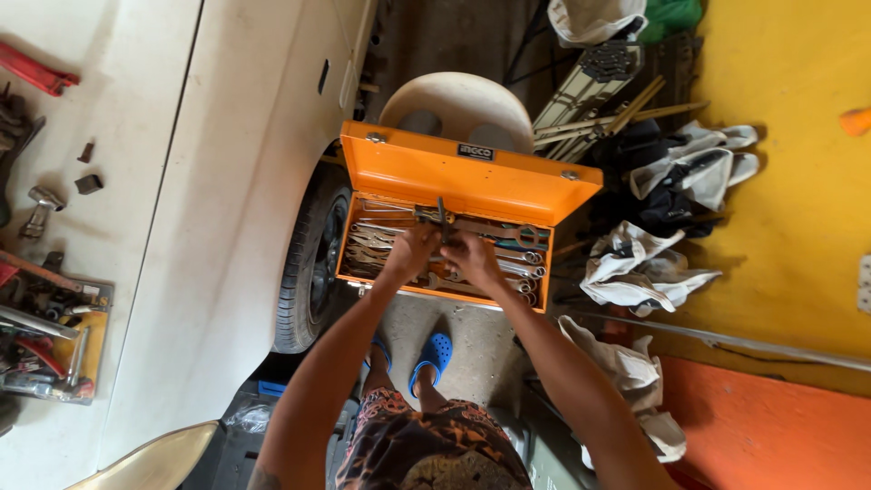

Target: The person repeatedly picks up various hand tools from a pile on the hood of a white car and places them into an open orange toolbox. The person handles wrenches, pliers, and screwdrivers one at a time, moving them from the car hood into the toolbox compartments.

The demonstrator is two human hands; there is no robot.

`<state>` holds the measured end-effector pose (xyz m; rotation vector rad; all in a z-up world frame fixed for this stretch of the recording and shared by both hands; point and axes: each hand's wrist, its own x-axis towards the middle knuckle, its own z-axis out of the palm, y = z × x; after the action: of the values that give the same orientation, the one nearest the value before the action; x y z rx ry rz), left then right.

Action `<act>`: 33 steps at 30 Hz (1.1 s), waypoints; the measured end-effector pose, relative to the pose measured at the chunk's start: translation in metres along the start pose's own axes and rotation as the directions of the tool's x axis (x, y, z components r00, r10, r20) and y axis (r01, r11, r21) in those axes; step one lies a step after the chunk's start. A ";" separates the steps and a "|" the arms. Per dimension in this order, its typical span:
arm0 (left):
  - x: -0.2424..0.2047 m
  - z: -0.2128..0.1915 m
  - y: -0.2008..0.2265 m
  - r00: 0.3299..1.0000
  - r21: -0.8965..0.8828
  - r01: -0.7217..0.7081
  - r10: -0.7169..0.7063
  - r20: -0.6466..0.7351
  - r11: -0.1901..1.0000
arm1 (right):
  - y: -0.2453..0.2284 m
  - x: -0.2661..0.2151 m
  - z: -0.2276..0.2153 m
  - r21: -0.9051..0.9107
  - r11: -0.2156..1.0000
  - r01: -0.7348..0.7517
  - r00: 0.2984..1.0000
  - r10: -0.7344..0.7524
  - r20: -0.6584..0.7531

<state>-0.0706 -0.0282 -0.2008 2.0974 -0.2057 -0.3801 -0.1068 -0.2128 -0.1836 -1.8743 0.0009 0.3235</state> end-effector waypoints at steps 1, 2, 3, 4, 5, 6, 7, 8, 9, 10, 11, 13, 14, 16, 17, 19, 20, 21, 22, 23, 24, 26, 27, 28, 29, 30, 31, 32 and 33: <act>-0.001 0.006 -0.014 1.000 0.023 0.020 -0.020 0.001 1.000 | 0.014 0.002 0.008 0.120 0.991 -0.058 0.998 0.055 0.032; -0.004 0.013 -0.029 0.999 0.008 0.047 -0.047 0.014 0.999 | 0.030 0.005 0.016 0.236 0.964 -0.122 0.992 0.108 0.068; -0.007 0.020 -0.044 0.997 -0.006 0.075 -0.075 0.026 0.997 | 0.047 0.008 0.024 0.346 0.919 -0.186 0.981 0.157 0.110; -0.011 0.027 -0.058 0.994 -0.020 0.102 -0.101 0.041 0.995 | 0.064 0.008 0.031 0.321 0.917 -0.236 0.971 0.211 0.108; -0.016 0.033 -0.073 0.998 0.049 0.052 -0.053 0.020 0.997 | 0.082 0.008 0.038 0.296 0.912 -0.284 0.959 0.265 0.105; -0.022 0.038 -0.087 1.000 0.119 0.004 -0.005 0.007 0.993 | 0.100 0.006 0.046 0.273 0.901 -0.336 0.942 0.321 0.100; -0.026 0.042 -0.098 0.999 0.188 -0.043 0.044 -0.002 0.981 | 0.116 0.003 0.053 0.276 0.877 -0.394 0.919 0.379 0.107; -0.029 0.045 -0.107 1.000 0.155 0.013 -0.013 0.000 0.988 | 0.131 0.001 0.059 0.277 0.849 -0.450 0.893 0.436 0.113; -0.034 0.047 -0.114 0.998 0.121 0.069 -0.070 0.003 0.990 | 0.144 0.003 0.064 0.278 0.818 -0.504 0.863 0.491 0.120; -0.040 0.049 -0.119 0.991 0.087 0.130 -0.131 0.011 0.988 | 0.156 0.003 0.068 0.279 0.795 -0.539 0.840 0.532 0.107; -0.044 0.051 -0.122 0.989 0.102 0.147 -0.148 0.008 0.984 | 0.167 0.004 0.072 0.280 0.770 -0.573 0.814 0.573 0.094; -0.047 0.051 -0.123 0.984 0.135 0.176 -0.178 -0.002 0.975 | 0.184 0.010 0.079 0.294 0.767 -0.570 0.814 0.576 0.078; -0.051 0.053 -0.122 0.983 0.151 0.182 -0.185 0.002 0.971 | 0.192 0.013 0.080 0.303 0.784 -0.541 0.834 0.546 0.077; -0.051 0.056 -0.120 0.981 0.188 0.188 -0.192 0.006 0.964 | 0.206 0.019 0.082 0.314 0.801 -0.510 0.853 0.519 0.063; -0.051 0.056 -0.119 0.986 0.207 0.164 -0.165 -0.010 0.965 | 0.212 0.024 0.083 0.315 0.801 -0.509 0.852 0.522 0.050; -0.052 0.061 -0.117 0.993 0.241 0.116 -0.110 -0.042 0.964 | 0.221 0.026 0.088 0.300 0.809 -0.505 0.852 0.522 0.027; -0.050 0.063 -0.117 0.994 0.275 0.107 -0.100 -0.042 0.955 | 0.223 0.029 0.091 0.285 0.818 -0.499 0.856 0.517 0.015; -0.049 0.066 -0.116 0.995 0.310 0.098 -0.090 -0.042 0.946 | 0.224 0.030 0.094 0.269 0.827 -0.493 0.860 0.511 0.004; -0.048 0.068 -0.116 0.996 0.344 0.091 -0.080 -0.044 0.934 | 0.225 0.031 0.095 0.276 0.821 -0.500 0.853 0.521 -0.005; -0.047 0.069 -0.116 0.994 0.337 0.102 -0.087 -0.059 0.936 | 0.224 0.031 0.096 0.282 0.815 -0.506 0.847 0.531 -0.015; -0.048 0.072 -0.116 0.993 0.328 0.115 -0.096 -0.074 0.938 | 0.222 0.029 0.096 0.288 0.808 -0.515 0.839 0.543 -0.022; -0.048 0.074 -0.116 0.990 0.322 0.135 -0.116 -0.079 0.937 | 0.215 0.028 0.095 0.189 0.808 -0.559 0.814 0.577 -0.059; -0.047 0.074 -0.116 0.990 0.326 0.141 -0.126 -0.069 0.935 | 0.210 0.027 0.093 0.140 0.804 -0.579 0.802 0.592 -0.080; -0.049 0.075 -0.116 0.989 0.329 0.150 -0.138 -0.060 0.932 | 0.205 0.023 0.092 0.103 0.818 -0.567 0.814 0.575 -0.084; -0.054 0.075 -0.116 0.994 0.315 0.101 -0.086 -0.064 0.944 | 0.199 0.019 0.091 0.065 0.830 -0.554 0.826 0.557 -0.088; -0.055 0.073 -0.117 0.997 0.305 0.050 -0.028 -0.075 0.951 | 0.191 0.021 0.091 0.029 0.846 -0.533 0.841 0.533 -0.090; -0.056 0.069 -0.119 0.996 0.297 -0.002 0.029 -0.086 0.955 | 0.184 0.023 0.091 -0.124 0.879 -0.460 0.886 0.445 -0.130; -0.055 0.066 -0.120 0.996 0.221 0.027 -0.007 -0.089 0.975 | 0.176 0.023 0.089 -0.277 0.882 -0.380 0.924 0.350 -0.154; -0.054 0.063 -0.123 0.995 0.144 0.056 -0.043 -0.089 0.988 | 0.168 0.024 0.088 -0.425 0.856 -0.295 0.955 0.249 -0.162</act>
<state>-0.1440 0.0021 -0.3259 2.2620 -0.1342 -0.3120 -0.1308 -0.1820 -0.3710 -2.3534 0.2882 0.4520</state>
